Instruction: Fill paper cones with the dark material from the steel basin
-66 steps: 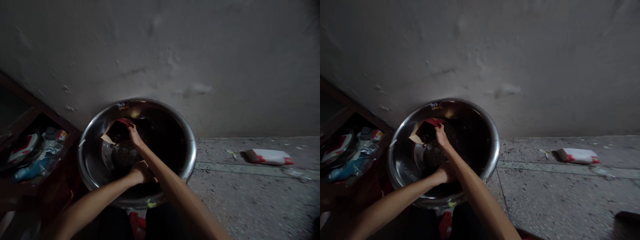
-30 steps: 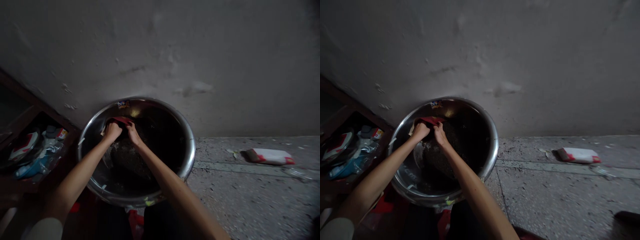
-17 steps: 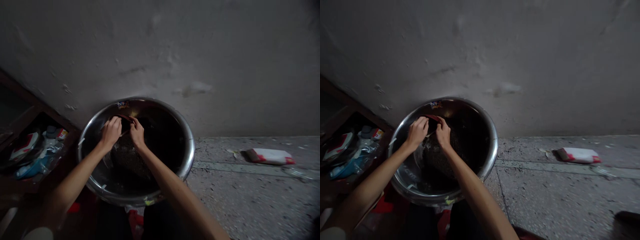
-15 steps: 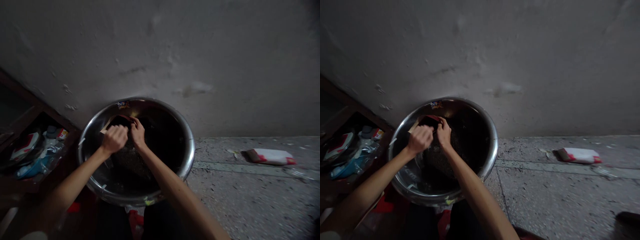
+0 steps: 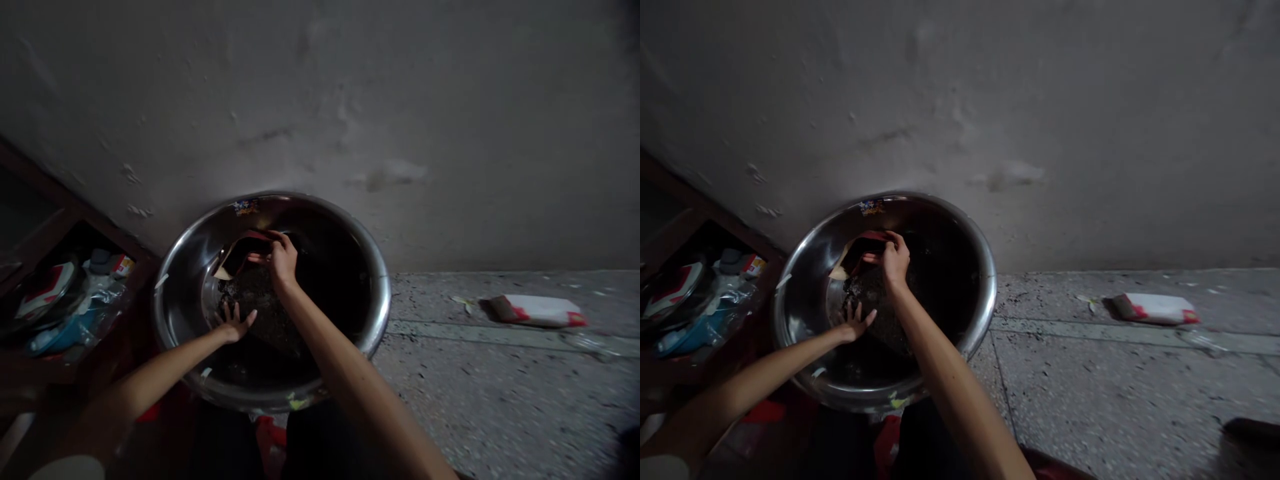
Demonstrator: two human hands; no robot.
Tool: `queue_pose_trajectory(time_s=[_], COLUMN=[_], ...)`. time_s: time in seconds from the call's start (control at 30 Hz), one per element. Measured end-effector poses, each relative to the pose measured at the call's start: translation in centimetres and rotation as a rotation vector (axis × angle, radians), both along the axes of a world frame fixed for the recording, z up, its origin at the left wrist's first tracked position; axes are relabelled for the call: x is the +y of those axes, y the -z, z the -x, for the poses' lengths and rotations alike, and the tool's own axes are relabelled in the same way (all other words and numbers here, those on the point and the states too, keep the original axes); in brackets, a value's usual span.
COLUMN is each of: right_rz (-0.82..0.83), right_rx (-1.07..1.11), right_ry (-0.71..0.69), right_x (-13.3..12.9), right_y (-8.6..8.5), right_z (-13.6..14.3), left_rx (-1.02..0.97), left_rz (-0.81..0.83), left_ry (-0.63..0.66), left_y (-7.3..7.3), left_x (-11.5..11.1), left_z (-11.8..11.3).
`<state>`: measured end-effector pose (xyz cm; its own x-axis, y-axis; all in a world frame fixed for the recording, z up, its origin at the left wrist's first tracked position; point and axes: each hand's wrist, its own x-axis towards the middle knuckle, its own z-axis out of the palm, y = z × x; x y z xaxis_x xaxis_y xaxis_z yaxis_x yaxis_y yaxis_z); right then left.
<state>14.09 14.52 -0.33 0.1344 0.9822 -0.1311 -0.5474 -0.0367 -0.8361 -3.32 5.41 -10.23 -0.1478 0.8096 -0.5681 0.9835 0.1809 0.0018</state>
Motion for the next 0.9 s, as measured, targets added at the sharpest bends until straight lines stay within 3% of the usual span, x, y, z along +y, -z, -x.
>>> queue_pose_trajectory(time_s=[0.07,0.13,0.27,0.43,0.77,0.9], right_rz=[0.015,0.01,-0.044,-0.082,-0.088,-0.064], right_rx=[0.046,0.079,0.066,0.041,0.026,-0.041], right_ry=[0.027,0.043,0.007,-0.029,-0.049,-0.118], right_x=[0.4,0.5,0.0,-1.0,-0.8,-1.2], right_y=[0.2,0.2,-0.1,-0.9,-0.8,-1.0], right_z=[-0.3,-0.6,-0.2,0.7,0.3,0.6], left_rx=[-0.067,-0.179,-0.329,-0.462,-0.492,-0.545], left_rz=[0.042,0.054,0.054,-0.002,-0.184,-0.187], left_ry=[-0.166,-0.195,-0.119,-0.018,0.226,0.224], left_y=[-0.4,-1.1,-3.1,-5.4,-6.6,-6.8], left_x=[-0.8,-1.7,-3.5,-5.3,-5.7,-5.5], left_z=[-2.1,-4.1,-6.7,-7.8,-9.3,-9.2])
